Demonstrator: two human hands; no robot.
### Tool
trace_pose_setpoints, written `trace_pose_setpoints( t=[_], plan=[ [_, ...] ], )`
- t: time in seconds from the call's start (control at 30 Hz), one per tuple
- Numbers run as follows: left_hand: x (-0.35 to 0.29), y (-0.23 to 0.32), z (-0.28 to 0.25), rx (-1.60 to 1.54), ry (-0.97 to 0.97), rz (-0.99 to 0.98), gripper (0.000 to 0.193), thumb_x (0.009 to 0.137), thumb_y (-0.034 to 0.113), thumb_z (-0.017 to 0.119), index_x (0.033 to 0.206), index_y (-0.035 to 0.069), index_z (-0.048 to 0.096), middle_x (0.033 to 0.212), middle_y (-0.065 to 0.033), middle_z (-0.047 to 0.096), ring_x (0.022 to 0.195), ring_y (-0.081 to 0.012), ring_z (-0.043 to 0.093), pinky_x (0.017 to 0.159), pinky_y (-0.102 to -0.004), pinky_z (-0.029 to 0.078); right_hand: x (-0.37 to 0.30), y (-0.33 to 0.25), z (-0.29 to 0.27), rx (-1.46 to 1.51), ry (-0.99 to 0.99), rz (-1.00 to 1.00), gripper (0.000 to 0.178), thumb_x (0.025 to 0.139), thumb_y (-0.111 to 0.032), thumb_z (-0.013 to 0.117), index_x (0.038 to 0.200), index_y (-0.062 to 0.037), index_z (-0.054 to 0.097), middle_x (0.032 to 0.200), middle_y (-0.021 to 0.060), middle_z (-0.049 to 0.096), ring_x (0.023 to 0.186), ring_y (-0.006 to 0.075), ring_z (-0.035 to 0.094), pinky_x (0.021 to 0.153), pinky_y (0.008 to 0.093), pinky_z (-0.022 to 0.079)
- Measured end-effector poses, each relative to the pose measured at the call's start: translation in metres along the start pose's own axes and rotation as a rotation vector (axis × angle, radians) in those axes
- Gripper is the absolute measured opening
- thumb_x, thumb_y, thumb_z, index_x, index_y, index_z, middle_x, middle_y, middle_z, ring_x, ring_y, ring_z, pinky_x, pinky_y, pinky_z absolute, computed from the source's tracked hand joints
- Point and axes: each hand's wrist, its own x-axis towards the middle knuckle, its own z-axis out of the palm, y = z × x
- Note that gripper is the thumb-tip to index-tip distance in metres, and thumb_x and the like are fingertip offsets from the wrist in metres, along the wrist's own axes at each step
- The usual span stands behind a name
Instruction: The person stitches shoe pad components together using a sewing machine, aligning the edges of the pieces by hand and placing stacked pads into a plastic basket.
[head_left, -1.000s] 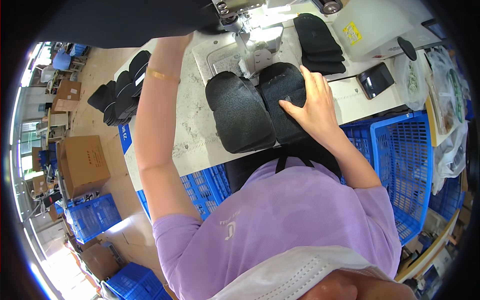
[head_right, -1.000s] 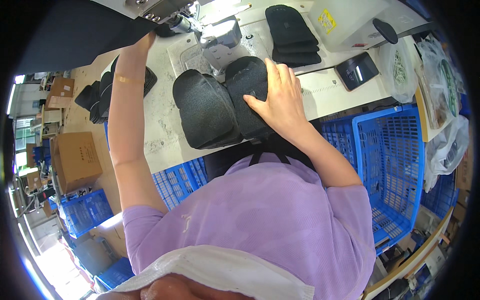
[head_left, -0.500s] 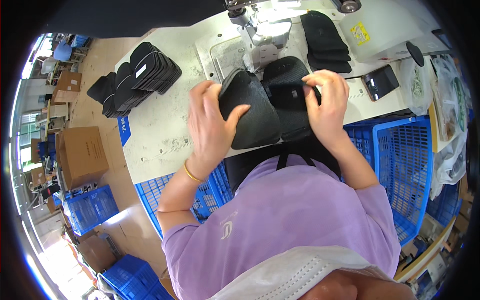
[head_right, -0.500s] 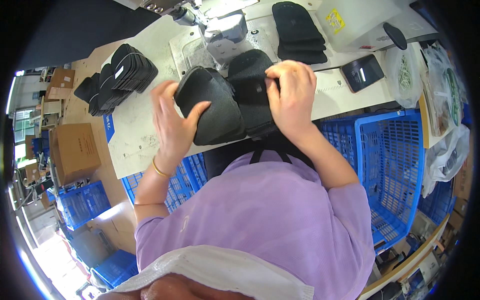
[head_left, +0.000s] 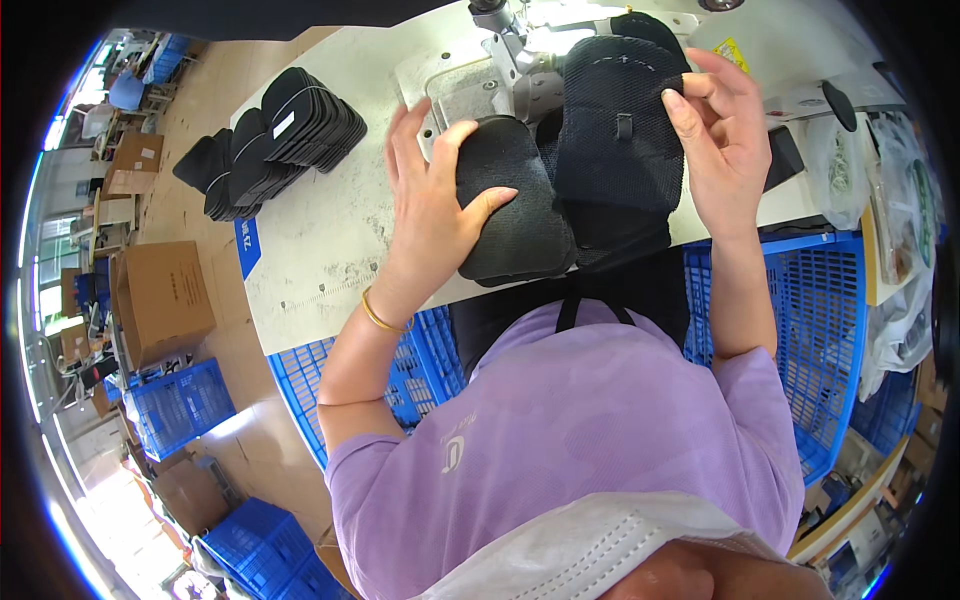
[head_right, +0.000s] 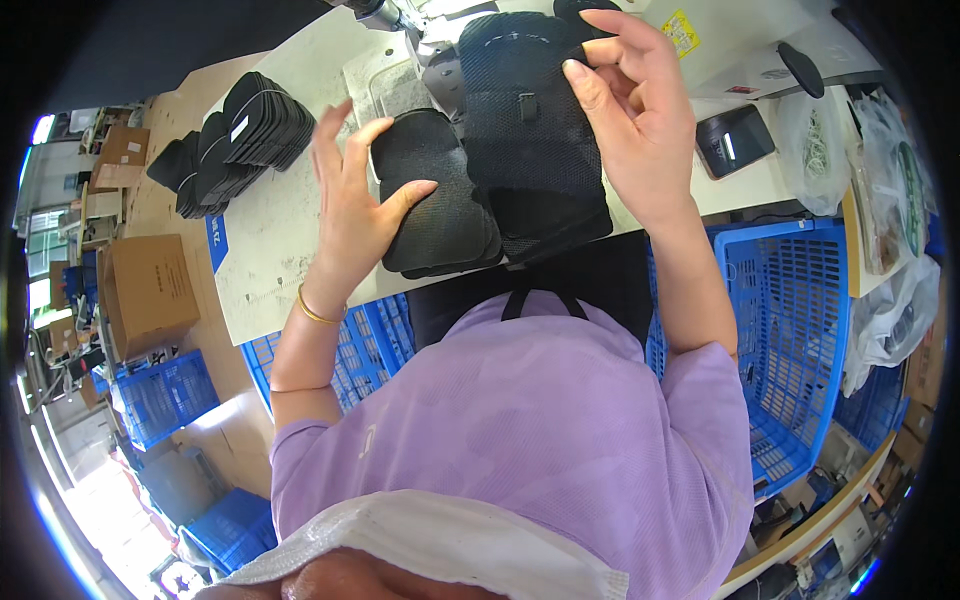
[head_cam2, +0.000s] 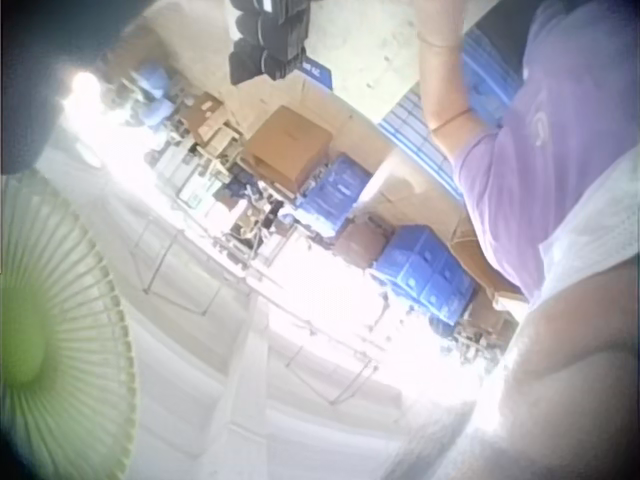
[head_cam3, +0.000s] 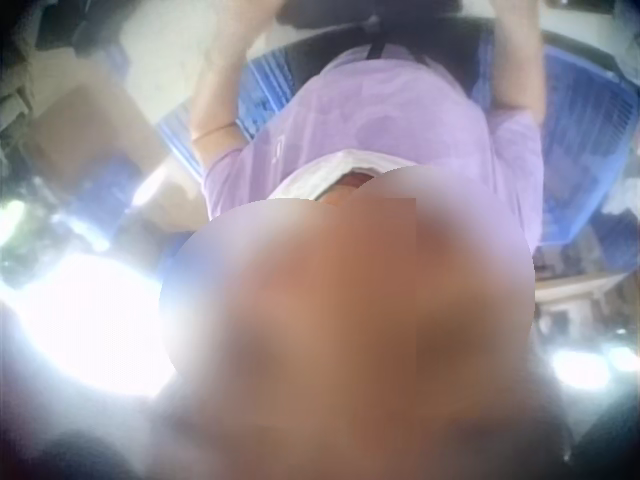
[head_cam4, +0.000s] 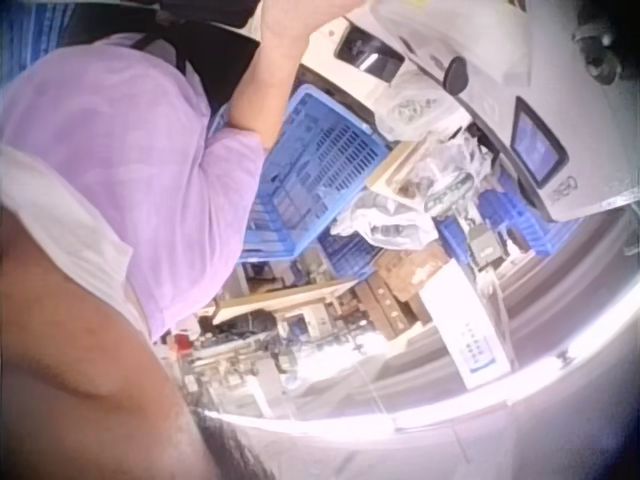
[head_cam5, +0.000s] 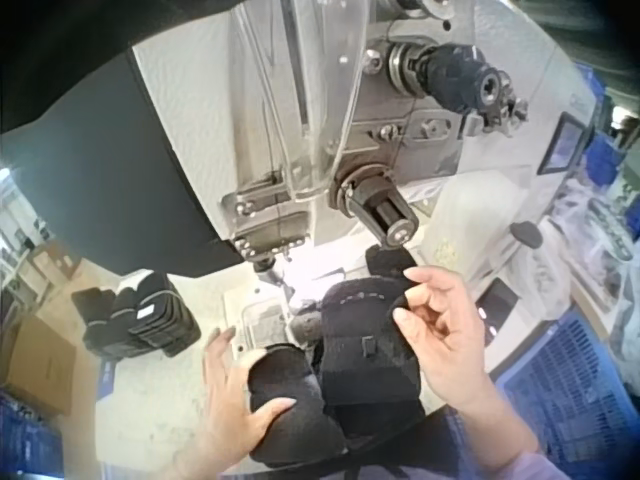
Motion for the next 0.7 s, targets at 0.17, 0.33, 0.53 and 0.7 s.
trace_pose_setpoints(
  t=[0.17, 0.33, 0.53, 0.7],
  plan=[
    [-0.01, -0.001, 0.0, -0.313, 0.128, -0.024, 0.063, 0.073, 0.008, 0.084, 0.124, 0.004, 0.047, 0.117, -0.0142, 0.053, 0.101, -0.0256, 0.059, 0.084, -0.036, 0.052, 0.003, 0.013, -0.004, -0.133, 0.328, -0.236, 0.041, 0.092, 0.004, 0.063, 0.127, 0.0034, 0.041, 0.103, 0.0127, 0.064, 0.086, 0.0119, 0.062, 0.075, 0.021, 0.05],
    [0.028, 0.014, -0.062, -1.761, 0.24, -0.82, 0.028, 0.08, -0.007, 0.067, 0.107, 0.0, 0.068, 0.096, -0.013, 0.072, 0.084, -0.0227, 0.071, 0.08, -0.0327, 0.058, 0.018, -0.008, -0.017, -0.056, 0.222, -0.279, 0.018, 0.093, 0.004, 0.06, 0.11, 0.0031, 0.059, 0.107, 0.0101, 0.066, 0.091, 0.0106, 0.062, 0.081, 0.0208, 0.049],
    [0.021, 0.036, -0.025, -1.464, 0.077, -0.586, 0.027, 0.083, -0.006, 0.07, 0.109, 0.0, 0.069, 0.103, -0.0075, 0.071, 0.092, -0.0142, 0.067, 0.085, -0.0273, 0.054, 0.014, -0.031, 0.05, 0.231, -0.531, 0.036, 0.017, 0.095, -0.002, 0.053, 0.108, 0.0004, 0.064, 0.094, 0.0028, 0.062, 0.086, 0.0083, 0.055, 0.077, 0.0227, 0.044],
    [0.008, 0.015, -0.023, -1.468, 0.326, -0.614, 0.026, 0.085, -0.007, 0.069, 0.11, -0.001, 0.066, 0.105, -0.0106, 0.07, 0.094, -0.0169, 0.068, 0.086, -0.0296, 0.055, -0.016, -0.047, 0.038, 0.455, -0.631, 0.573, 0.015, 0.094, -0.007, 0.059, 0.105, 0.0029, 0.063, 0.098, 0.004, 0.062, 0.081, 0.0072, 0.06, 0.065, 0.0203, 0.05]
  ],
)
